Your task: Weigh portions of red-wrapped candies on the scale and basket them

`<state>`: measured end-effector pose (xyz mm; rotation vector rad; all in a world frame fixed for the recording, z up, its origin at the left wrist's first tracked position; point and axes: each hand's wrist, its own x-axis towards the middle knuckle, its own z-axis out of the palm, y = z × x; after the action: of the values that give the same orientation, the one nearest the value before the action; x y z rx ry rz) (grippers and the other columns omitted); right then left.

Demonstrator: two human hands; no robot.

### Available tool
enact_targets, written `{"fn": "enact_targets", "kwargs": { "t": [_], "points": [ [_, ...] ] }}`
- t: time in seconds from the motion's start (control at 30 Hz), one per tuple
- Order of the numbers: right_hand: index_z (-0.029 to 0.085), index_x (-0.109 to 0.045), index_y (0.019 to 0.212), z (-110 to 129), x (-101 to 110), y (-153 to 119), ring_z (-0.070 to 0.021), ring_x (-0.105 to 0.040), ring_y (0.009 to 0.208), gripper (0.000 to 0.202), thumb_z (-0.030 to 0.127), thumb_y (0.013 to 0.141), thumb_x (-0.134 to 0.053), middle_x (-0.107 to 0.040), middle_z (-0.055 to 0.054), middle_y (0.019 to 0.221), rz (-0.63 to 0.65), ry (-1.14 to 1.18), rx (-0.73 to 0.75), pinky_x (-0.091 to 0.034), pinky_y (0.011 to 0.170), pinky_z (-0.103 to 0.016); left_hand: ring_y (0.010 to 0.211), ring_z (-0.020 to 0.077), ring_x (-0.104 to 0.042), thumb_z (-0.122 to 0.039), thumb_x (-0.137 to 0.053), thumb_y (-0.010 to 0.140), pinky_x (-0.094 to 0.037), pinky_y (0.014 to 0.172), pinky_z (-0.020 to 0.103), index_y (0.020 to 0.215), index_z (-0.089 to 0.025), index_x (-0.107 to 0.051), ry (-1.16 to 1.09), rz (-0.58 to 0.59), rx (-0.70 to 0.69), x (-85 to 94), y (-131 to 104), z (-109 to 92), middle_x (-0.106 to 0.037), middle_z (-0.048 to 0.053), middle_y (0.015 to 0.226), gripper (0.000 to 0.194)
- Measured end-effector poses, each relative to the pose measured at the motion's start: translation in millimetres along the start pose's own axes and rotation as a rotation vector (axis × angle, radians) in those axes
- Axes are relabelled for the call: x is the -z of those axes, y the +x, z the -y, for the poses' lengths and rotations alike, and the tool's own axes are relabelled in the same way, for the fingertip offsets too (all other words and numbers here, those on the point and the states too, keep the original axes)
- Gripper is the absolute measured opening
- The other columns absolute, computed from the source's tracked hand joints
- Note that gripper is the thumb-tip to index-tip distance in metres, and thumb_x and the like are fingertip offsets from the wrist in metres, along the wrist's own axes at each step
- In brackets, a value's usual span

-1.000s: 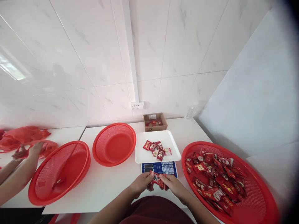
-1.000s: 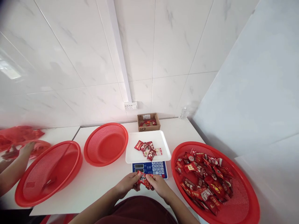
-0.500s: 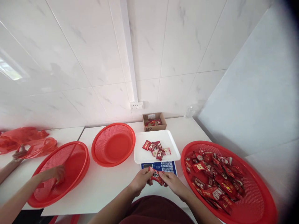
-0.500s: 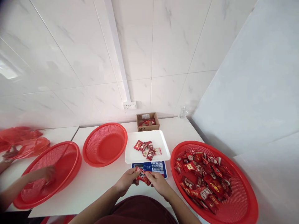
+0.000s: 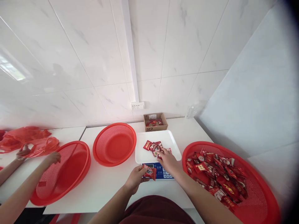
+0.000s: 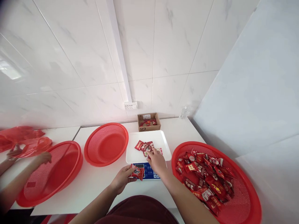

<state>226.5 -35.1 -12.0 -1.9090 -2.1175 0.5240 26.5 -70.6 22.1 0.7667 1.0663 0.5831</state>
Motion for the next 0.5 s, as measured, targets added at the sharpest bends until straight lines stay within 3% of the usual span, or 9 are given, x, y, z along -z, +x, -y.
{"fn": "enact_targets", "kwargs": {
  "t": [0.33, 0.5],
  "points": [
    [0.022, -0.058, 0.108, 4.2, -1.5, 6.6, -0.024, -0.052, 0.096, 0.029, 0.025, 0.08, -0.051, -0.056, -0.009, 0.109, 0.045, -0.078, -0.04, -0.037, 0.077, -0.031, 0.073, 0.0147, -0.061, -0.047, -0.067, 0.07, -0.047, 0.072, 0.03, 0.082, -0.015, -0.056, -0.124, -0.045, 0.014, 1.4, 1.3, 0.5, -0.065, 0.005, 0.082, 0.036],
    [0.021, -0.058, 0.1, 2.3, -0.9, 6.2, -0.0209, -0.052, 0.095, 0.03, 0.009, 0.077, -0.043, -0.057, -0.008, 0.104, 0.045, -0.067, -0.09, -0.036, 0.071, -0.027, 0.071, 0.0145, -0.062, -0.046, -0.07, 0.068, -0.048, 0.07, 0.031, 0.079, -0.018, -0.047, -0.154, -0.079, 0.007, 1.2, 5.9, 3.2, -0.063, 0.002, 0.081, 0.038]
  ]
}}
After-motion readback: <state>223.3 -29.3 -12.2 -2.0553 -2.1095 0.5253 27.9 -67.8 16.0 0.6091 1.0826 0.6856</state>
